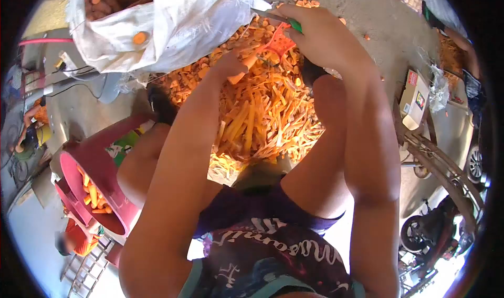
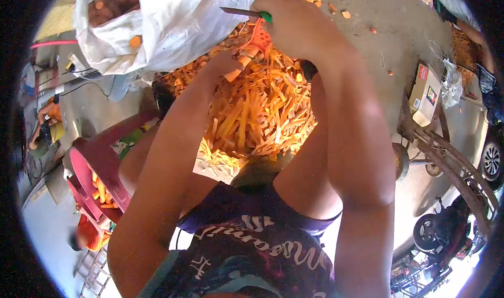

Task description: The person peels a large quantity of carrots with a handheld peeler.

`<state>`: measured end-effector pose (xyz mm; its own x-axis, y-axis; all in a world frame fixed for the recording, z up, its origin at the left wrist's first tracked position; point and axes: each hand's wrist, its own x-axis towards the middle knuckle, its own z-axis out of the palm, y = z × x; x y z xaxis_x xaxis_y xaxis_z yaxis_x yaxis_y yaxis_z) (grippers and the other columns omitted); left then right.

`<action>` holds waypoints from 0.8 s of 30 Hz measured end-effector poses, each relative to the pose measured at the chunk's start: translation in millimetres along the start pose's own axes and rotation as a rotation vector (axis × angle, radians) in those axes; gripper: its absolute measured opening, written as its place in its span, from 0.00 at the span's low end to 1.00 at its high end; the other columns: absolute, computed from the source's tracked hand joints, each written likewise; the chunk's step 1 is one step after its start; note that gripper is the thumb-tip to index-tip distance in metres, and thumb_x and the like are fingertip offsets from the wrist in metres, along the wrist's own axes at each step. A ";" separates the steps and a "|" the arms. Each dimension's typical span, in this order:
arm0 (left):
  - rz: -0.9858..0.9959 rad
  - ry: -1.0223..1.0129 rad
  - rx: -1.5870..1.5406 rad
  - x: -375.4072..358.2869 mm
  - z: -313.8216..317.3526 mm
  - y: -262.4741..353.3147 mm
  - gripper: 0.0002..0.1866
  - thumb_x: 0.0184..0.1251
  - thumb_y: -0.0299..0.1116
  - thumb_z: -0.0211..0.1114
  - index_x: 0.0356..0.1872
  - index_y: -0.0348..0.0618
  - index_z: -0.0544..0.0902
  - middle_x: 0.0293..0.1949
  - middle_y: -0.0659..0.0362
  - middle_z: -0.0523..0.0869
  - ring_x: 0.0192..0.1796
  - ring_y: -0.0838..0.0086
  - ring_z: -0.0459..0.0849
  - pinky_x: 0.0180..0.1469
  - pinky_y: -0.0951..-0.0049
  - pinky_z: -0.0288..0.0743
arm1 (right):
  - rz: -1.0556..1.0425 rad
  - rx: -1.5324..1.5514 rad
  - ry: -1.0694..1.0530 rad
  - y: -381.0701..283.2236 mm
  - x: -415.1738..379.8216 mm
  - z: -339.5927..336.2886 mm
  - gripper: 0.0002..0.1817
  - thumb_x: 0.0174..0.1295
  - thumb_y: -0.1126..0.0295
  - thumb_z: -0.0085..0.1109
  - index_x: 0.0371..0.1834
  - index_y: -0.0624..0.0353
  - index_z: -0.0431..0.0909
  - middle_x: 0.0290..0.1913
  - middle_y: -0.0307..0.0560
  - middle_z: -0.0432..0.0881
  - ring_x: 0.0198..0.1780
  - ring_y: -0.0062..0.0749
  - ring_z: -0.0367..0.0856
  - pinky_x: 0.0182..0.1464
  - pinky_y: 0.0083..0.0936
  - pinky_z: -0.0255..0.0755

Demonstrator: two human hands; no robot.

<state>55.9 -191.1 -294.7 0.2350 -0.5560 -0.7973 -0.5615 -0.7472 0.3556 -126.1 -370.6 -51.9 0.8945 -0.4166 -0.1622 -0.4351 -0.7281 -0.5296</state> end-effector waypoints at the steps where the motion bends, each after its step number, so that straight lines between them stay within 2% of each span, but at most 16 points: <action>1: 0.023 0.025 -0.258 -16.9 -7.0 -11.2 0.31 0.61 0.44 0.73 0.65 0.42 0.82 0.64 0.49 0.87 0.65 0.59 0.86 0.67 0.57 0.79 | 0.012 -0.008 -0.018 -1.4 -2.8 1.9 0.19 0.72 0.68 0.63 0.66 0.52 0.81 0.54 0.59 0.88 0.57 0.61 0.84 0.59 0.48 0.78; 2: 0.001 0.038 -0.515 -33.8 -10.0 -23.4 0.29 0.62 0.44 0.72 0.63 0.40 0.84 0.57 0.52 0.88 0.59 0.63 0.87 0.61 0.59 0.80 | -0.001 -0.003 -0.006 -1.6 -5.7 5.3 0.19 0.72 0.68 0.63 0.66 0.52 0.81 0.54 0.59 0.88 0.57 0.61 0.84 0.59 0.48 0.78; 3: -0.002 0.057 -0.511 -52.8 -13.5 -39.3 0.29 0.62 0.44 0.72 0.63 0.40 0.84 0.57 0.52 0.88 0.59 0.63 0.87 0.61 0.59 0.80 | -0.051 0.005 -0.002 -0.5 -8.7 9.4 0.19 0.72 0.67 0.63 0.65 0.53 0.82 0.55 0.58 0.88 0.57 0.58 0.85 0.60 0.46 0.78; 5: 0.036 0.117 -1.043 -97.5 -24.7 -65.1 0.24 0.67 0.42 0.70 0.60 0.40 0.85 0.49 0.57 0.88 0.48 0.68 0.87 0.51 0.64 0.81 | -0.125 0.006 0.014 -7.8 -18.5 14.3 0.18 0.71 0.67 0.64 0.63 0.53 0.82 0.55 0.57 0.88 0.57 0.55 0.86 0.60 0.44 0.77; 7: 0.107 0.210 -1.201 -160.4 -30.9 -78.4 0.24 0.68 0.42 0.70 0.61 0.41 0.83 0.48 0.58 0.87 0.46 0.68 0.85 0.50 0.64 0.81 | -0.142 0.127 -0.169 -23.6 -27.8 14.6 0.17 0.71 0.64 0.66 0.60 0.55 0.83 0.55 0.52 0.88 0.56 0.48 0.86 0.61 0.40 0.77; 8: 0.171 0.269 -1.358 -197.6 -30.8 -79.2 0.24 0.70 0.42 0.69 0.63 0.41 0.81 0.46 0.59 0.85 0.44 0.69 0.84 0.49 0.65 0.80 | -0.111 0.257 -0.245 -40.3 -39.4 10.5 0.21 0.69 0.54 0.69 0.57 0.55 0.83 0.53 0.49 0.88 0.54 0.43 0.86 0.60 0.38 0.77; 9: 0.184 0.282 -1.358 -234.0 -30.6 -75.2 0.24 0.70 0.42 0.69 0.63 0.41 0.81 0.46 0.59 0.85 0.44 0.69 0.84 0.49 0.65 0.80 | -0.124 0.250 -0.237 -52.6 -45.9 16.4 0.21 0.69 0.54 0.69 0.57 0.55 0.83 0.53 0.49 0.88 0.54 0.43 0.86 0.60 0.38 0.77; 11: 0.149 0.481 -1.269 -301.1 -28.0 -61.7 0.24 0.71 0.40 0.70 0.62 0.40 0.79 0.41 0.61 0.83 0.41 0.74 0.84 0.44 0.70 0.79 | 0.001 0.167 -0.208 -66.3 -56.4 47.8 0.28 0.64 0.44 0.70 0.54 0.58 0.86 0.50 0.54 0.90 0.52 0.47 0.89 0.55 0.43 0.80; 13: 0.161 0.469 -1.213 -351.6 -18.5 -68.7 0.25 0.71 0.40 0.72 0.63 0.40 0.78 0.43 0.61 0.83 0.42 0.74 0.83 0.45 0.70 0.79 | 0.058 0.095 -0.347 -70.6 -63.7 82.1 0.35 0.61 0.37 0.70 0.51 0.62 0.88 0.51 0.59 0.90 0.53 0.49 0.89 0.56 0.43 0.81; 15: 0.175 0.454 -1.157 -385.7 -3.1 -76.0 0.27 0.70 0.41 0.74 0.65 0.40 0.78 0.45 0.62 0.83 0.43 0.73 0.82 0.45 0.70 0.79 | -0.004 -0.144 -0.622 -48.3 -59.1 132.9 0.37 0.60 0.34 0.68 0.50 0.62 0.90 0.51 0.62 0.90 0.53 0.51 0.90 0.56 0.43 0.81; 17: 0.222 0.516 -1.267 -413.4 15.9 -83.4 0.24 0.70 0.38 0.76 0.62 0.43 0.78 0.43 0.62 0.81 0.40 0.74 0.81 0.44 0.71 0.78 | -0.002 -0.110 -0.585 -22.8 -69.9 180.8 0.36 0.58 0.37 0.72 0.47 0.65 0.90 0.52 0.62 0.91 0.50 0.51 0.90 0.55 0.43 0.81; 18: 0.256 0.505 -1.546 -420.9 33.5 -82.2 0.20 0.71 0.36 0.75 0.57 0.45 0.78 0.41 0.63 0.81 0.37 0.73 0.80 0.42 0.70 0.79 | -0.004 -0.121 -0.575 -30.6 -80.6 178.5 0.36 0.58 0.37 0.72 0.47 0.65 0.90 0.52 0.62 0.91 0.50 0.51 0.90 0.55 0.43 0.81; 19: 0.270 0.510 -1.549 -420.5 42.1 -90.4 0.20 0.71 0.36 0.75 0.57 0.45 0.78 0.41 0.63 0.81 0.37 0.73 0.80 0.42 0.70 0.79 | 0.094 0.036 -0.512 -41.7 -99.3 177.8 0.36 0.56 0.39 0.75 0.49 0.65 0.89 0.51 0.61 0.91 0.49 0.51 0.90 0.54 0.43 0.81; 21: 0.137 0.636 -1.696 -414.2 61.3 -108.0 0.17 0.72 0.37 0.74 0.54 0.46 0.78 0.39 0.62 0.81 0.36 0.73 0.80 0.39 0.70 0.80 | 0.183 0.182 -0.449 -42.5 -108.0 188.1 0.36 0.55 0.42 0.77 0.51 0.66 0.88 0.50 0.61 0.91 0.49 0.51 0.90 0.54 0.43 0.81; 23: 0.135 0.644 -1.708 -412.8 65.5 -117.8 0.16 0.72 0.38 0.73 0.52 0.47 0.78 0.39 0.62 0.82 0.36 0.74 0.81 0.36 0.70 0.80 | 0.304 0.241 -0.311 -24.8 -106.1 214.9 0.34 0.56 0.46 0.79 0.57 0.63 0.86 0.49 0.53 0.90 0.44 0.40 0.89 0.43 0.37 0.83; 24: 0.149 0.637 -1.727 -416.3 65.0 -116.7 0.14 0.74 0.38 0.72 0.52 0.45 0.79 0.39 0.62 0.81 0.35 0.73 0.82 0.36 0.70 0.80 | 0.300 0.234 -0.310 -22.8 -109.5 217.5 0.34 0.56 0.46 0.79 0.57 0.63 0.86 0.49 0.53 0.90 0.44 0.40 0.89 0.43 0.37 0.83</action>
<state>-28.0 151.2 -36.0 0.7240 -0.3742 -0.5795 0.6390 0.0475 0.7678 -191.9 -190.0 -203.1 0.7372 -0.3817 -0.5576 -0.6753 -0.4446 -0.5885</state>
